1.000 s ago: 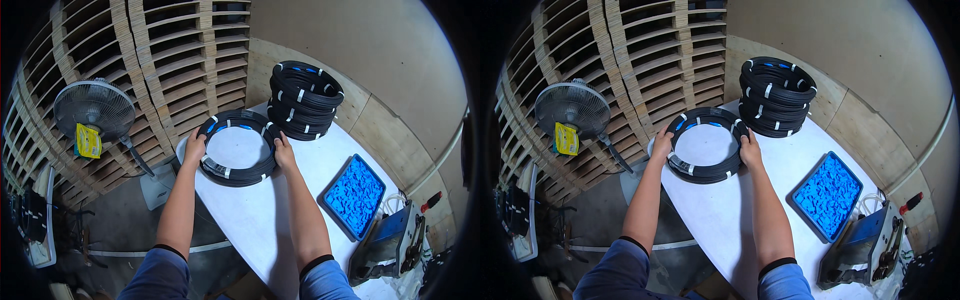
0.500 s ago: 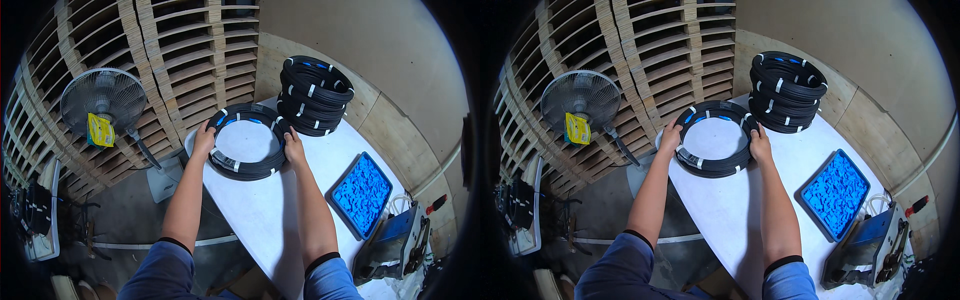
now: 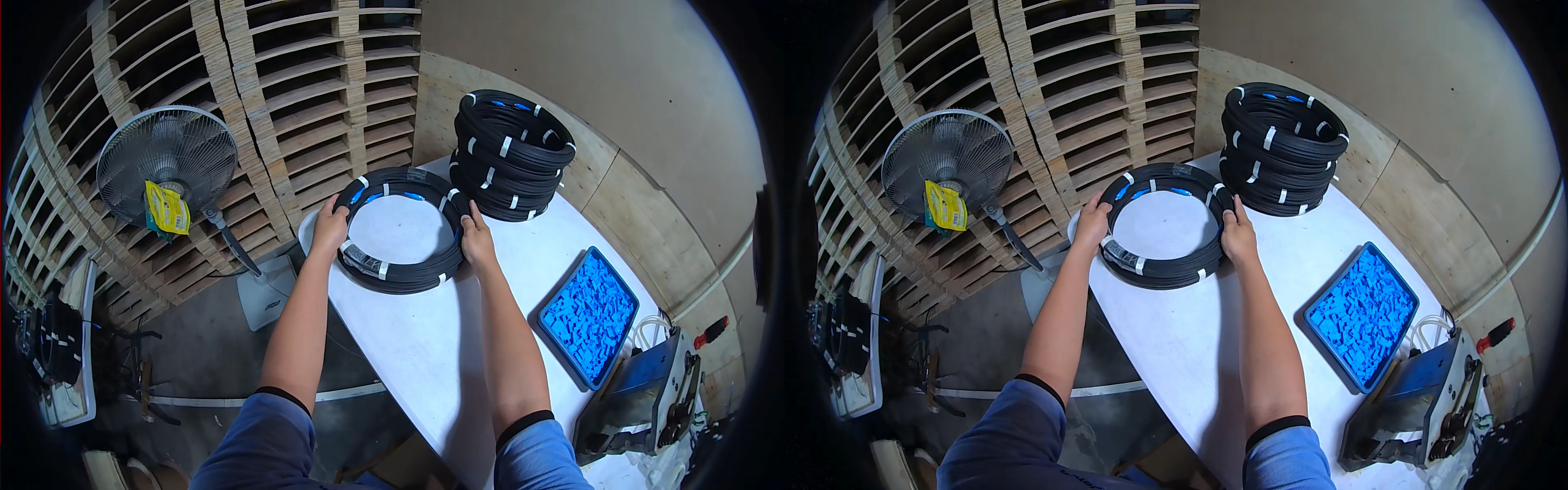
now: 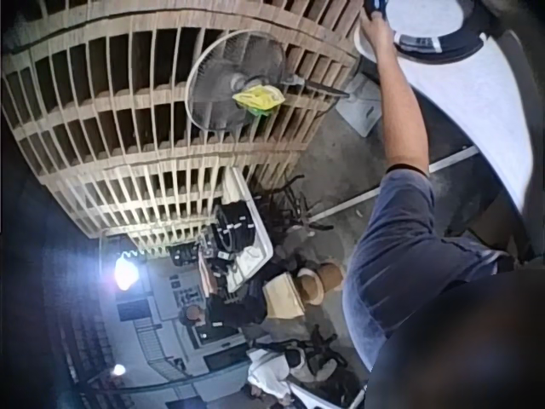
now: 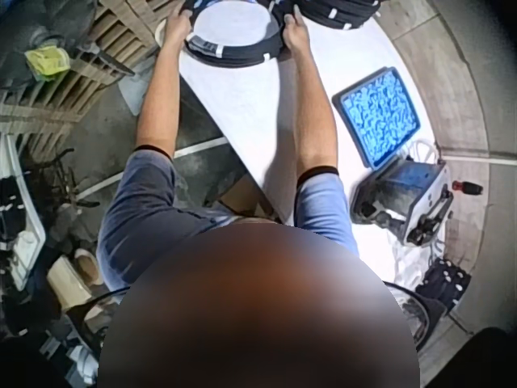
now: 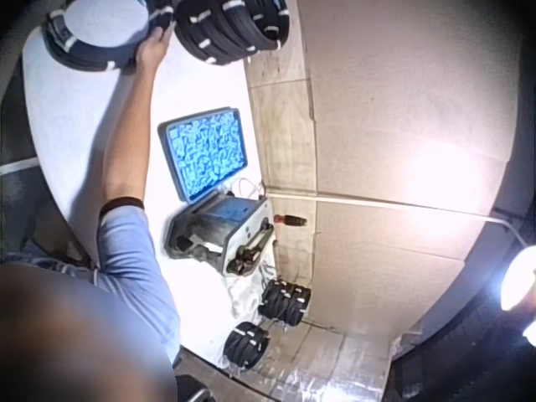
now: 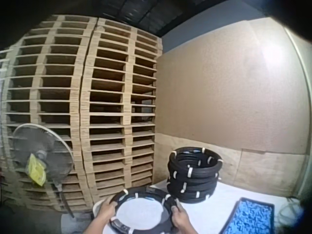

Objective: The worker is securing a coiled black cable with tape or plastic ties on a workbench.

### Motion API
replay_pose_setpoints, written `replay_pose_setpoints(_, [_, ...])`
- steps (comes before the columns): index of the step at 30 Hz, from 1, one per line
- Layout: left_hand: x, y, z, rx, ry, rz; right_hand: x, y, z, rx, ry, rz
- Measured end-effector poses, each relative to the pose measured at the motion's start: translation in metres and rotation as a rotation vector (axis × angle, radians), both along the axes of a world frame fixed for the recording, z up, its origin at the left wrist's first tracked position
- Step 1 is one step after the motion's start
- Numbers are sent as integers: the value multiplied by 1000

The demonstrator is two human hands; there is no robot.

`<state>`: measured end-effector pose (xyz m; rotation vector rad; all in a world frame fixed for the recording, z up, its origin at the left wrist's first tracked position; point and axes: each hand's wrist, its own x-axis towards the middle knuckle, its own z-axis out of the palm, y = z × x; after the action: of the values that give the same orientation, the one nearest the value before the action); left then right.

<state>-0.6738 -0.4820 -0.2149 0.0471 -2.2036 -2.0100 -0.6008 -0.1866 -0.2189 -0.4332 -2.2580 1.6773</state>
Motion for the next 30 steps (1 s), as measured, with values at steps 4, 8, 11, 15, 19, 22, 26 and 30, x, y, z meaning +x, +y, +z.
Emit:
replay_pose_setpoints(4, [-1,3,0,10,-4,-13,-2,3,-6,92,99,-16])
replay_pose_setpoints(8, [0,-1,0,-5,-2,5,4,2,9,356,73,17])
replay_pose_setpoints(11, [4,1,4,22,-1,-5,7,0,42,675,-63,164])
replay_pose_setpoints(15, [3,5,6,34,-18,-16,-3,-8,62,954,-320,225])
replay_pose_setpoints(19, [0,2,3,11,-20,-35,-9,-16,72,1057,-417,273])
replay_pose_setpoints(22, [-7,-3,-4,-19,10,-32,-2,-26,89,970,-542,265])
replay_pose_setpoints(26, [-7,-1,-6,39,-9,-48,-2,-26,91,1024,-591,259])
replay_pose_setpoints(30, [-5,-1,-4,41,-11,-61,-5,-25,86,1068,-579,270])
